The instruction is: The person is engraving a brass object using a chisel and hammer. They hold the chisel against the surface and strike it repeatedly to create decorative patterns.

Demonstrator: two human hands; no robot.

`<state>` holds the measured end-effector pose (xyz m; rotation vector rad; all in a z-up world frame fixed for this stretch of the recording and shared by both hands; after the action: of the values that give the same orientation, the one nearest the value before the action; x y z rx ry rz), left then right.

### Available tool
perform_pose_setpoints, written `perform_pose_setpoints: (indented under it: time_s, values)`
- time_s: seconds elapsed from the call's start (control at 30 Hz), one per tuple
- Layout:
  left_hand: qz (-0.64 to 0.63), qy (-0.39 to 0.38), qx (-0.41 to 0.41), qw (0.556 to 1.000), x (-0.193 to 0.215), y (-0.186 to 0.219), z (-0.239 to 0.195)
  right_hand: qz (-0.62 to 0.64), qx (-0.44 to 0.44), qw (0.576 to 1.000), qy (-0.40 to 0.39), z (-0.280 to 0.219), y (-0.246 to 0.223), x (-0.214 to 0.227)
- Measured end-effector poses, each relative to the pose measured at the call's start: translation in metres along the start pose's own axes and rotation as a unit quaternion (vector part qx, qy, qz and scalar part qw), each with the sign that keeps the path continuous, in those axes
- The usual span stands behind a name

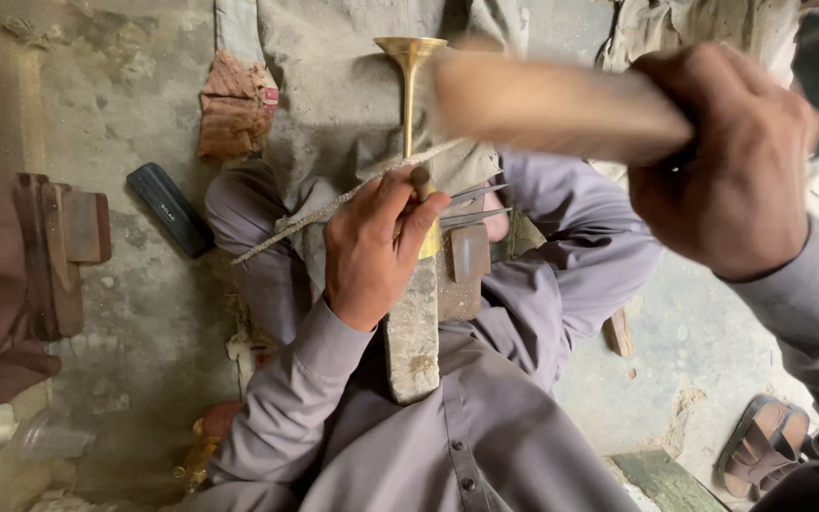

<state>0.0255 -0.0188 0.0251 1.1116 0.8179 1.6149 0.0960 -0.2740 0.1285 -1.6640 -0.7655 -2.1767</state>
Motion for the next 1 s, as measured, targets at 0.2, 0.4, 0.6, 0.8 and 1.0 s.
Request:
perform_pose_setpoints:
  time_s: [0.2,0.4,0.6,0.8,1.0]
  values:
    - [-0.058,0.037,0.042,0.997,-0.001,-0.002,-0.009,-0.086,0.011,0.996,0.014,0.008,-0.018,0.031]
    - [-0.014,0.005,-0.008,1.000,-0.001,0.002,-0.007,-0.259,0.067,0.963,0.028,0.003,-0.034,0.046]
    - [-0.038,-0.024,0.032,0.998,0.000,-0.003,0.000,-0.239,0.051,0.970,0.015,0.005,-0.032,0.045]
    - [-0.013,-0.043,-0.019,0.999,-0.002,-0.002,0.008,-0.186,0.036,0.982,0.019,0.002,-0.023,0.030]
    - [-0.032,-0.072,0.003,0.997,0.000,0.000,0.011,-0.153,0.020,0.988,0.003,-0.003,-0.011,0.016]
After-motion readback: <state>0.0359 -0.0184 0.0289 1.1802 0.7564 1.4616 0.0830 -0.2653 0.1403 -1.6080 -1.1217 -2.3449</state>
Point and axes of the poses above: each hand's wrist, its own z-axis towards the middle knuckle, its own x-axis out of the back of the hand, y = z × x, the point moved 4 cm from there along z, towards the middle knuckle, and after that the axes turned 15 degrees about -z, right-handed, at the moved point
